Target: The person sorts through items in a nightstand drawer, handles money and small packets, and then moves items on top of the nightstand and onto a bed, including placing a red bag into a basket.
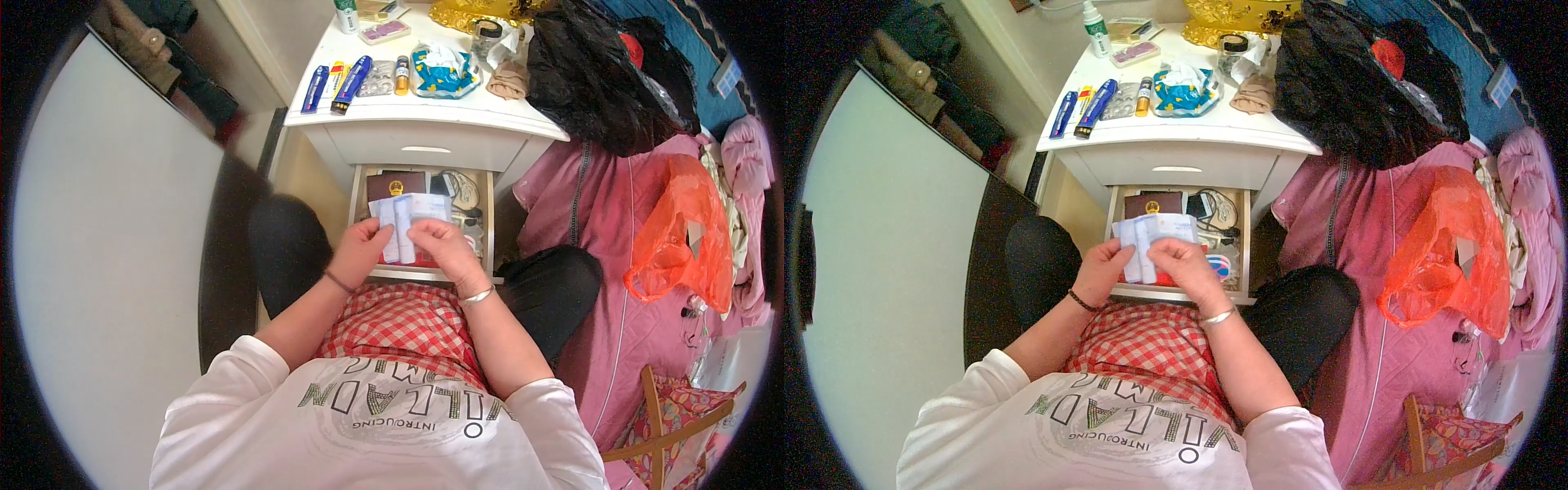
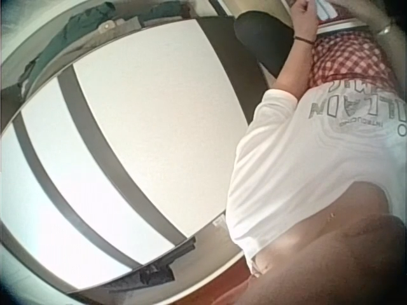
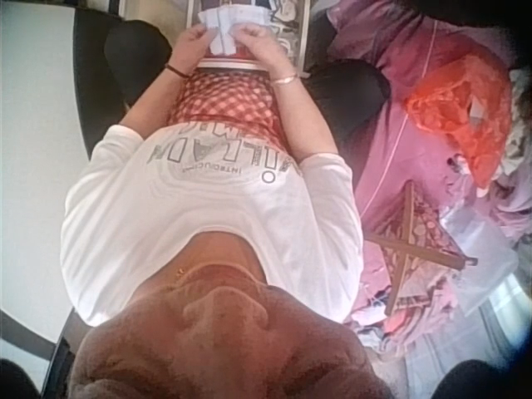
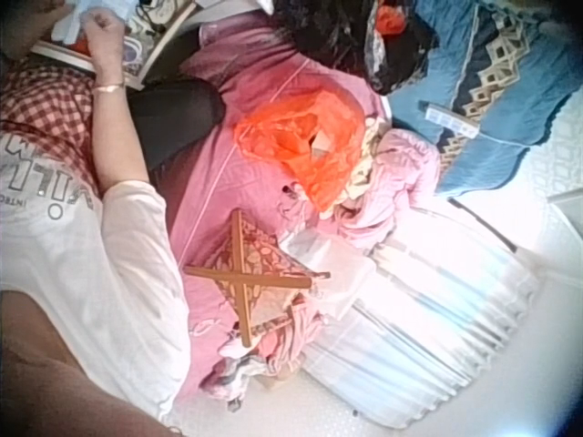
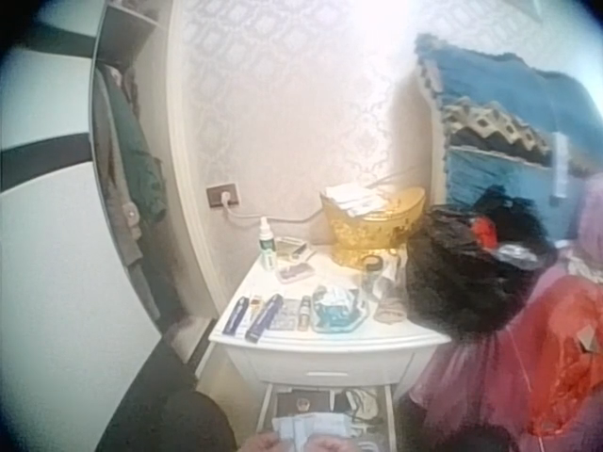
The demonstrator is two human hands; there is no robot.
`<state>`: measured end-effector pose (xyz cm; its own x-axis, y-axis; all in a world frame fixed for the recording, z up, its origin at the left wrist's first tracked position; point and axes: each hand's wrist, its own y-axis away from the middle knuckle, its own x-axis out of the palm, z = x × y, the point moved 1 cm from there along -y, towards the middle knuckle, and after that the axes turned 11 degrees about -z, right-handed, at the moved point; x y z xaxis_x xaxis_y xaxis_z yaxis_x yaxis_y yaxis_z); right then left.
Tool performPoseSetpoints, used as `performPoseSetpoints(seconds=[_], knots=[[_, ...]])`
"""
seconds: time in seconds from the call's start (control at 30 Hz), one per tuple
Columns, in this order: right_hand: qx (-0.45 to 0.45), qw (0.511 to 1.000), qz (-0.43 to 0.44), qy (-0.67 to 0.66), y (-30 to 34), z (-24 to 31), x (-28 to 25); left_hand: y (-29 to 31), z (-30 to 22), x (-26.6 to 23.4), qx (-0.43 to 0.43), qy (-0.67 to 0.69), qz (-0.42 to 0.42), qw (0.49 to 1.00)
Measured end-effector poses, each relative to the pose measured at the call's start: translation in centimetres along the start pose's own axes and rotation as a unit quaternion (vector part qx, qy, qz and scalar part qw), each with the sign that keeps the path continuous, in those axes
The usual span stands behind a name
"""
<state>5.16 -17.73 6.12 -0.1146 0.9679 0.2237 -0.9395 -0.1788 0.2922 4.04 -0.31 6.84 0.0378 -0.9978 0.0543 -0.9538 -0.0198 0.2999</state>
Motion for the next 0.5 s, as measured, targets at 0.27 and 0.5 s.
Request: performPoseSetpoints(seconds=[0.27,0.5], knots=[[-0.084,0.966,-0.243,-0.032,-1.7,-0.7,-2.3,-1.4,-0.2,-2.3,0.048,0.020,-0.126,0.991],[-0.212,0.922,-0.311,0.094,-2.0,-1.1,-2.1,-0.8,-0.6,-2.4,0.074,-0.010,-0.115,0.991]])
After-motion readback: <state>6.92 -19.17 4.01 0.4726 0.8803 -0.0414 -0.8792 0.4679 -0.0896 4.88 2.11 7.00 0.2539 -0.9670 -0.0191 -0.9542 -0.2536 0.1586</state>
